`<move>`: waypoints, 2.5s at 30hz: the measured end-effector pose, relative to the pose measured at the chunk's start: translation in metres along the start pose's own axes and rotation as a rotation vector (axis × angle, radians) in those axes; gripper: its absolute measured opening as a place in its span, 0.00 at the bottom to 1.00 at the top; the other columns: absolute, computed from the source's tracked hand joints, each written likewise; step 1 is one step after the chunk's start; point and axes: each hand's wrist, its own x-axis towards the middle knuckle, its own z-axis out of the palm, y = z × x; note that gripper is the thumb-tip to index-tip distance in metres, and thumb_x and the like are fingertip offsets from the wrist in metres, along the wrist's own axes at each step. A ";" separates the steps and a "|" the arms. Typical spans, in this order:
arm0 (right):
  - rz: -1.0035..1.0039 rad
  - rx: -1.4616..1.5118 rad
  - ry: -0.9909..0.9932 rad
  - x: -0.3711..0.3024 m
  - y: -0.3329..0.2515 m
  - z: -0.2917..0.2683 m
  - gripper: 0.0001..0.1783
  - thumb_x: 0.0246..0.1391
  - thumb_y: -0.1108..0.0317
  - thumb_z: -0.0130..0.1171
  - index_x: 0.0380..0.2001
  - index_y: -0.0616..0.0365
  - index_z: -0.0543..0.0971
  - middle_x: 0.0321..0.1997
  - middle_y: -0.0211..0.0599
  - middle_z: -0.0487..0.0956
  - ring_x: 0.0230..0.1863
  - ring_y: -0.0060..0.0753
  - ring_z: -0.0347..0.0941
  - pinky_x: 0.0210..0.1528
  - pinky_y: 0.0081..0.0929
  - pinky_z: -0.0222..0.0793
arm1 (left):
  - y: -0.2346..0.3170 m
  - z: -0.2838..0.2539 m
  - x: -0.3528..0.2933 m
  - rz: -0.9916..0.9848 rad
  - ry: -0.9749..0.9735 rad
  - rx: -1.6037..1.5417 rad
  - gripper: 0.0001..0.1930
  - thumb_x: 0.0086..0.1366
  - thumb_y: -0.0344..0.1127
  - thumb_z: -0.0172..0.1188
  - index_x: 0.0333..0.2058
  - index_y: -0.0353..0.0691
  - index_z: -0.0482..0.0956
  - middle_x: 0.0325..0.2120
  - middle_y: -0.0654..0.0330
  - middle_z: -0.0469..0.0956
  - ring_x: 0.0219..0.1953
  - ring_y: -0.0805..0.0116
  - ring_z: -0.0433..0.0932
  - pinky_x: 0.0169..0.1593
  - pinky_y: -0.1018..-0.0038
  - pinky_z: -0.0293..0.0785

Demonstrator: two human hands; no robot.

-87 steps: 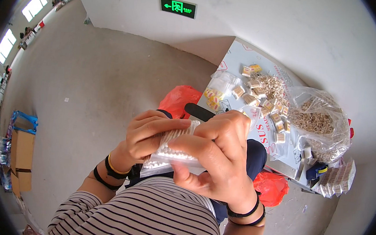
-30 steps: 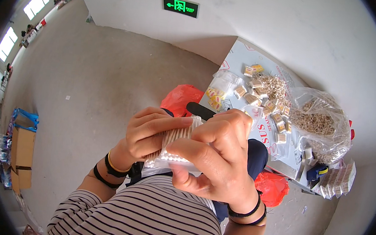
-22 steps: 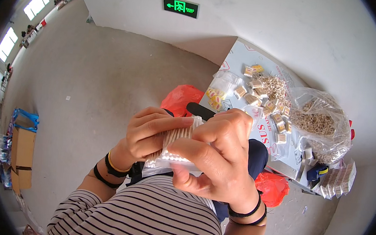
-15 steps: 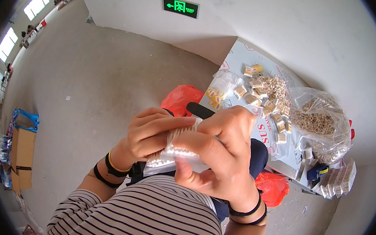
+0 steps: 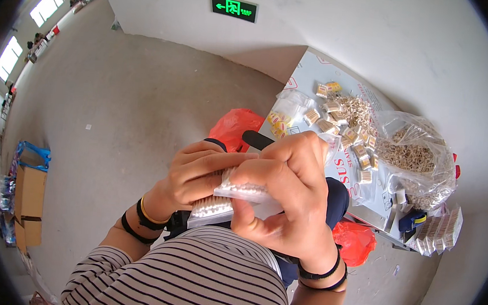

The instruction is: The person packs small packets of cotton swabs into larger plastic bags and seals them by hand.

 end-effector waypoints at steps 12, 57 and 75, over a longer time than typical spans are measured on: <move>-0.007 -0.053 -0.031 -0.002 -0.001 -0.001 0.16 0.38 0.67 0.72 0.36 0.49 0.84 0.35 0.30 0.76 0.38 0.37 0.70 0.44 0.32 0.60 | -0.002 0.001 -0.005 0.000 0.026 -0.004 0.13 0.52 0.37 0.69 0.36 0.39 0.85 0.50 0.55 0.83 0.35 0.65 0.82 0.39 0.71 0.77; 0.640 -0.459 0.224 -0.100 0.195 -0.066 0.11 0.61 0.63 0.62 0.38 0.61 0.79 0.35 0.42 0.82 0.39 0.40 0.79 0.46 0.36 0.73 | -0.037 0.150 -0.042 -0.434 -0.566 -0.354 0.13 0.50 0.29 0.69 0.37 0.37 0.82 0.58 0.52 0.75 0.50 0.54 0.80 0.53 0.63 0.77; 0.924 -0.321 -0.408 -0.097 0.283 -0.040 0.18 0.52 0.69 0.60 0.47 0.60 0.81 0.41 0.55 0.84 0.46 0.54 0.81 0.49 0.42 0.76 | -0.045 0.226 -0.057 -0.344 -0.710 -0.021 0.11 0.51 0.35 0.69 0.33 0.41 0.80 0.31 0.58 0.79 0.31 0.56 0.83 0.38 0.62 0.77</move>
